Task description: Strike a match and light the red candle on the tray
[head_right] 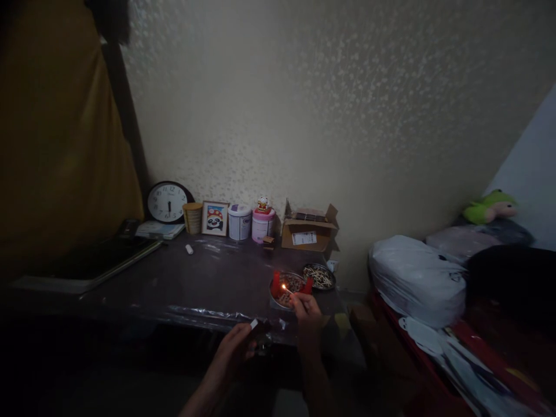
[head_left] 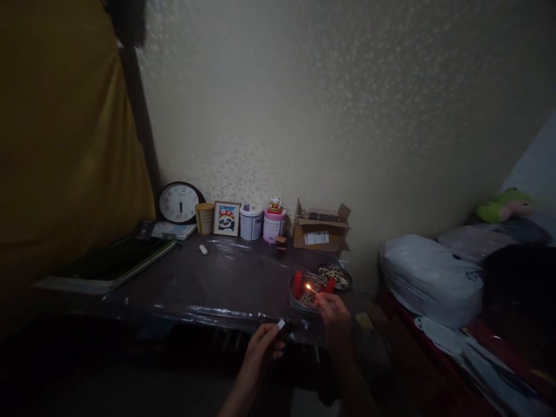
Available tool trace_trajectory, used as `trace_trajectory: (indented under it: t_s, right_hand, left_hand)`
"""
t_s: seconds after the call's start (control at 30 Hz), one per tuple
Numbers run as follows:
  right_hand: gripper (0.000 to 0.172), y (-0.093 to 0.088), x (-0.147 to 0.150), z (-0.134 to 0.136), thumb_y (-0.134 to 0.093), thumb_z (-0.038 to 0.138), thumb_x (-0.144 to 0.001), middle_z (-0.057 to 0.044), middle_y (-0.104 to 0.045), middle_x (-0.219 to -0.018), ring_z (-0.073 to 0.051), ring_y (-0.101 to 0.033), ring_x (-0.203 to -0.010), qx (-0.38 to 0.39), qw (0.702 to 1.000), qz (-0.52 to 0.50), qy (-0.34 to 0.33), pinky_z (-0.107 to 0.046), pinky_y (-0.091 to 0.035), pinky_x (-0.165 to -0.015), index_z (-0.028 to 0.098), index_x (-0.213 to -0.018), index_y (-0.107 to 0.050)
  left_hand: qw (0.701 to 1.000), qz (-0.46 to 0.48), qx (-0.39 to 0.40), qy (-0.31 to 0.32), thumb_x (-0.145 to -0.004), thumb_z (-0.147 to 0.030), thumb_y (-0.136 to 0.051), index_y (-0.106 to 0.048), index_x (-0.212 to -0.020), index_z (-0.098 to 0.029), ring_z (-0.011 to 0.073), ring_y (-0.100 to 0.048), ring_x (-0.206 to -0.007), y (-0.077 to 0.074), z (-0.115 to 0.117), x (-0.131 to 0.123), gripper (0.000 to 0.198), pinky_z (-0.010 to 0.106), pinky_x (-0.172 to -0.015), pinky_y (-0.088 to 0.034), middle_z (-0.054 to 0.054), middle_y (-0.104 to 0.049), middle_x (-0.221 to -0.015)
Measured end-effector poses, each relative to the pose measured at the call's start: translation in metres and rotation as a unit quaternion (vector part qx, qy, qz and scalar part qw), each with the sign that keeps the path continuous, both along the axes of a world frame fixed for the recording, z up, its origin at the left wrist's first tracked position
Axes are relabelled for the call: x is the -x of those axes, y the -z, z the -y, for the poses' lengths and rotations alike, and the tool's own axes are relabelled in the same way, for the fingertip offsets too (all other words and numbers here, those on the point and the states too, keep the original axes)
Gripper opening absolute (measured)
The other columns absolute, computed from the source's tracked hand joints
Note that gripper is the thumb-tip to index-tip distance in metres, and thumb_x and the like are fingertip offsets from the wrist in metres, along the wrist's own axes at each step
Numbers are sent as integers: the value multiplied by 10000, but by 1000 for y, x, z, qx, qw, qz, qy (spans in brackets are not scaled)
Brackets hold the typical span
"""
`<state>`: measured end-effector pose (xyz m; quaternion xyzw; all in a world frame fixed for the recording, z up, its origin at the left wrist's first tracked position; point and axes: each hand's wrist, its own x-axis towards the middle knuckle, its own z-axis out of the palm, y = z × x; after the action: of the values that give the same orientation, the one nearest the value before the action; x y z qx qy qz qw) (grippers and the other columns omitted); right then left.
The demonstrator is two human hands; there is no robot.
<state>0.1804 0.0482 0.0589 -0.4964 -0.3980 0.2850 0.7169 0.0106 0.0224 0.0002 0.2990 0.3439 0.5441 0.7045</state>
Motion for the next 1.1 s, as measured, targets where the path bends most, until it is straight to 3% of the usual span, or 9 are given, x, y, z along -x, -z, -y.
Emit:
trace_trajectory:
  t_s: [0.3, 0.5, 0.8, 1.1]
  right_hand:
    - [290, -18, 7, -24, -694, 428, -589, 4, -628, -564, -140, -567, -522, -21, 999, 11, 29, -264, -464, -521, 159, -680, -637]
    - [300, -16, 11, -35, -699, 440, -567, 2, -618, -549, -130, -543, -500, -31, 999, 9, 28, -257, -445, -503, 163, -666, -637]
    - [267, -20, 16, -38, -699, 396, -573, 10, -612, -580, -123, -540, -519, -33, 999, 11, 18, -252, -451, -520, 158, -683, -643]
    - [246, -22, 19, -41, -681, 378, -577, -5, -631, -601, -125, -539, -511, -28, 999, 21, 24, -251, -453, -504, 159, -681, -642]
  left_hand:
    - [1000, 6, 11, 9, -619, -415, -721, -611, -708, -173, 105, -558, -594, -2, 0, -1, 280, 211, -552, -407, -18, -621, -689]
    - [1000, 9, 18, 8, -604, -431, -728, -610, -729, -169, 108, -565, -590, 4, -4, -1, 313, 209, -535, -407, -6, -644, -713]
    - [1000, 10, 26, 2, -552, -460, -750, -614, -707, -166, 99, -550, -560, -3, -2, -2, 360, 202, -510, -389, -16, -635, -660]
    - [1000, 16, 22, 12, -582, -461, -734, -611, -734, -164, 97, -542, -552, 2, -5, -3, 355, 196, -505, -385, -10, -626, -633]
